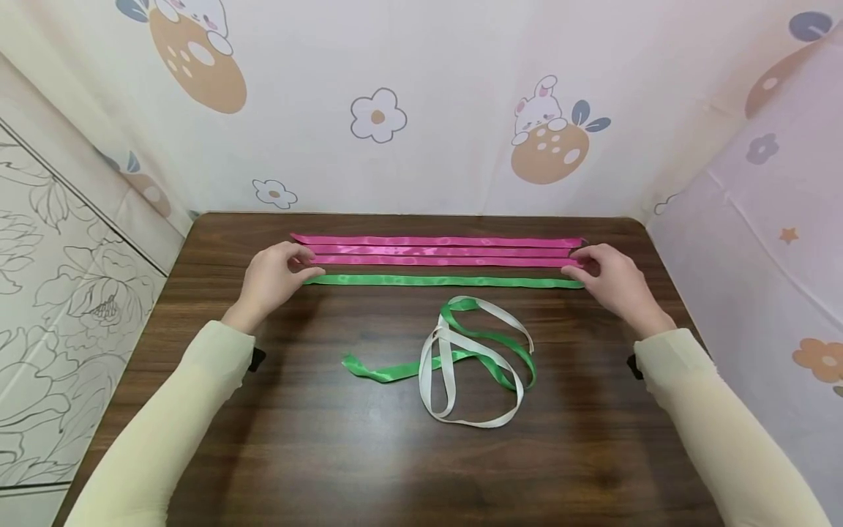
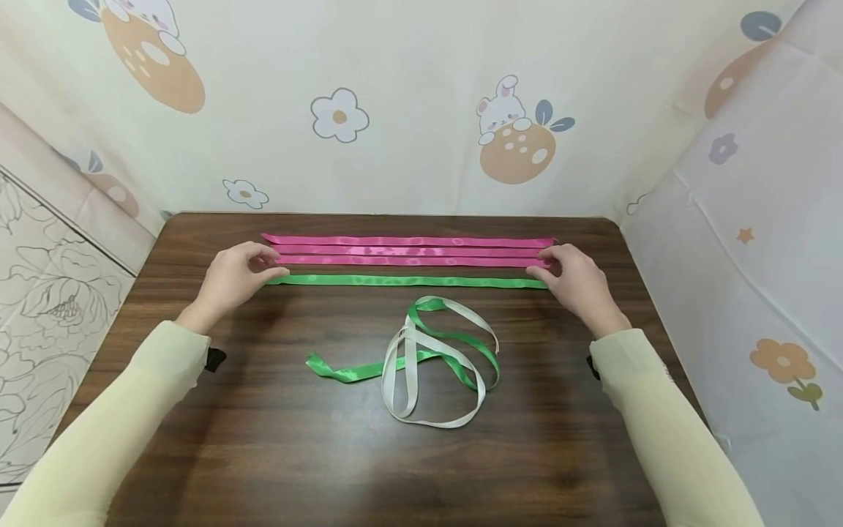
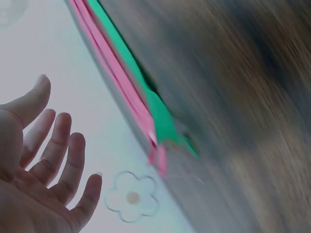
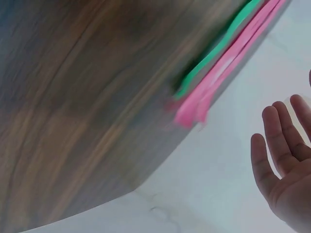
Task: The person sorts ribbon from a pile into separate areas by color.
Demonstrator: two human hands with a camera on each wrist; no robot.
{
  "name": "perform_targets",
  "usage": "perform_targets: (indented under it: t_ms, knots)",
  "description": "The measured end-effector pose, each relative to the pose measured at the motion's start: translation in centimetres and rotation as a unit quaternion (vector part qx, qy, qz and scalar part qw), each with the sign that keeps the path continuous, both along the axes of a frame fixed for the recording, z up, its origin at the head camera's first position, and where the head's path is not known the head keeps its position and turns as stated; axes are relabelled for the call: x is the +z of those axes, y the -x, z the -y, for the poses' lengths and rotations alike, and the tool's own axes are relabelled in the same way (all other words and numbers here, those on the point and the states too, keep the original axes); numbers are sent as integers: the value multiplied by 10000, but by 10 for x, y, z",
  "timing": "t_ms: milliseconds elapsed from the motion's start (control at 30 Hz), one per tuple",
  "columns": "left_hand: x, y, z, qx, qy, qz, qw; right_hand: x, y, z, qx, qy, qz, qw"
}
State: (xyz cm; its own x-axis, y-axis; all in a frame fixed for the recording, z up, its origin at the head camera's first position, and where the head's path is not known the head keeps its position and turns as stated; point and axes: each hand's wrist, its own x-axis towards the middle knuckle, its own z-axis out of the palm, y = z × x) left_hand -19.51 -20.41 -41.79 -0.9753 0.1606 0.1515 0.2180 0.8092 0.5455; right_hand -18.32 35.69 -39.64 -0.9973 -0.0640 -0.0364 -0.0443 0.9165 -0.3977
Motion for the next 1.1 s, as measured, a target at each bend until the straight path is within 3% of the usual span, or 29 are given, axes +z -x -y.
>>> perform_targets:
  t_ms: [400, 667, 800, 1100]
  knots:
    - [5, -28, -25, -636, -175, -43, 9978, 8, -19, 47, 682, 191, 106, 9974]
    - [1, -45, -36, -1140, -79, -152, 9933, -2, -27, 69, 1174, 198, -316, 9924]
    - [-5, -54, -42, -1515, 37, -258, 9881, -11, -29, 79, 1449, 137, -309, 9889]
    - [-17, -77, -54, -2414, 526, -156, 9689, -28, -35, 96, 2075, -112, 278, 9778]
